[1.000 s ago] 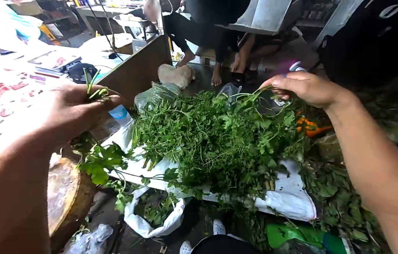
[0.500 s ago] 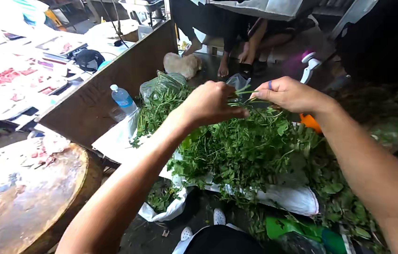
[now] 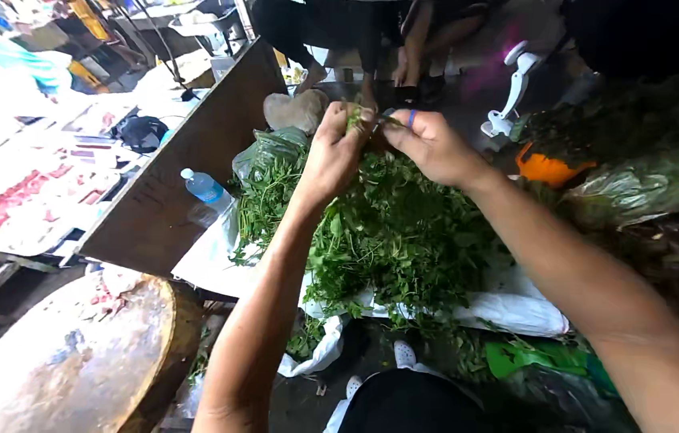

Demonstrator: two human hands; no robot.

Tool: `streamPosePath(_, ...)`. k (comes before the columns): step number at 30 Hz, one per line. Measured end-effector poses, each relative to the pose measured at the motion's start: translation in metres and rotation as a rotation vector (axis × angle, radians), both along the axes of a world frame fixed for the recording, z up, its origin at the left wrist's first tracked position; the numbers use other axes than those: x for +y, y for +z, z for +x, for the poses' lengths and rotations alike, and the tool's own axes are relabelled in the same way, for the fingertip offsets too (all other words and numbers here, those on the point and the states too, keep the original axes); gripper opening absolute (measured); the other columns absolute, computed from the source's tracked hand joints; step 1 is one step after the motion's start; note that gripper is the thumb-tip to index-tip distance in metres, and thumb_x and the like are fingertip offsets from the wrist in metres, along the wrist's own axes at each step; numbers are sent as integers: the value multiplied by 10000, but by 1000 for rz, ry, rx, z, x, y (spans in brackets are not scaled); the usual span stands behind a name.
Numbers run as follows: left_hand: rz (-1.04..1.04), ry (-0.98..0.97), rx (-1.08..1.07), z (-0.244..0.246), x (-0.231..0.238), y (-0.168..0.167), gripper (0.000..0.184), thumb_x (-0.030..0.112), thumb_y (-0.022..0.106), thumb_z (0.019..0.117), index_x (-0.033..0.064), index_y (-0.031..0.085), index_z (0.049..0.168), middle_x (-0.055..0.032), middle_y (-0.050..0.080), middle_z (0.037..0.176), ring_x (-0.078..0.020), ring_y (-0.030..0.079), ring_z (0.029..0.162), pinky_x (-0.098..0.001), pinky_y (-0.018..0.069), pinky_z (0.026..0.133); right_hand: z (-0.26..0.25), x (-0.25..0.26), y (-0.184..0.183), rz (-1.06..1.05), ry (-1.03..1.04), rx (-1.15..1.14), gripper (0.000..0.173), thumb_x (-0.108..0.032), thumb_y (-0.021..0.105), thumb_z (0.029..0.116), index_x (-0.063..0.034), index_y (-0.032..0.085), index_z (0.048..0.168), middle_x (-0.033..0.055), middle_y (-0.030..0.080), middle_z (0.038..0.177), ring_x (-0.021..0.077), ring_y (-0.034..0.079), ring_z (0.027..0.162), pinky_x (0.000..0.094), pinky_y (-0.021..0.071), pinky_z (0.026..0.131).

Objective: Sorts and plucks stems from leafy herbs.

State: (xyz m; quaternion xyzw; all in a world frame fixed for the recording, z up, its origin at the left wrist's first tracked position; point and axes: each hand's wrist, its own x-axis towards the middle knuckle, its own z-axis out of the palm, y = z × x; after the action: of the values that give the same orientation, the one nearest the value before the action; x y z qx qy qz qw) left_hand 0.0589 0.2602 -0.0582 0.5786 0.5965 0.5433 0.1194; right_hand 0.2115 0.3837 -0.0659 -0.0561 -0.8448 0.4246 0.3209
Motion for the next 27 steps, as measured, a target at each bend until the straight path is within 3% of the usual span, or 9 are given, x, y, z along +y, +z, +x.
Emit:
streamPosePath(5,69,175,-203,-5,-5,10,324,336,473,1090,66,626,997,0,630,804,-91,635,728,-296,557,686,-37,-26,-7,-9,-79,23,196,-125,480,1068,-14,640,1086,51,666,950,60,645,889,260,543,833)
streamPosePath(6,38,164,-211,-8,-11,14,320,336,487,1087,64,634,1003,-4,649,808,-100,652,718,-300,574,675,-41,-31,-5,20,-106,1,146,-93,467,1051,-25,585,999,44,597,875,71,585,803,269,496,746)
streamPosePath(8,-29,114,-200,-16,-27,22,330,327,484,1095,53,655,1025,-22,704,847,-127,710,723,-326,633,665,-43,-32,6,43,-72,-24,212,-139,458,1068,-21,624,1129,45,638,918,76,611,799,284,531,748)
streamPosePath(10,-25,135,-139,-33,-45,26,351,319,444,1108,53,666,1044,-17,700,876,-135,712,760,-364,641,702,-45,-24,25,60,1,-34,288,-242,446,1097,-39,647,1136,22,656,915,68,636,757,283,569,710)
streamPosePath(14,175,349,-321,-78,-89,58,413,331,316,1138,22,587,1180,-83,743,1023,-249,760,790,-438,669,702,-42,1,87,-10,-7,-67,280,-271,469,1090,-71,664,1089,-7,689,957,77,678,868,308,587,813)
streamPosePath(18,291,530,-257,-118,-157,73,411,409,286,1134,170,614,1072,74,662,788,-65,579,542,-233,511,493,-38,17,126,-223,-82,15,202,-194,495,1085,-66,651,1076,20,690,902,127,686,767,286,608,684)
streamPosePath(21,201,535,-156,-96,-186,43,325,402,355,1118,228,620,1044,140,493,624,-7,441,462,-193,422,435,-35,16,112,-320,-165,-79,262,-270,443,1106,-72,604,1163,30,689,928,154,690,710,324,611,613)
streamPosePath(24,96,433,63,-39,-166,-15,236,264,541,1069,75,677,1030,-4,599,723,-72,507,515,-258,471,473,-36,14,79,-454,-177,-87,301,-270,379,1122,-63,589,1183,25,680,904,163,694,717,349,620,627)
streamPosePath(27,40,314,7,15,-116,-63,144,172,634,1007,48,707,998,-18,643,733,-82,561,566,-279,504,520,-38,8,51,-596,-214,-64,300,-253,348,1130,-60,576,1155,33,681,884,178,704,700,359,630,611)
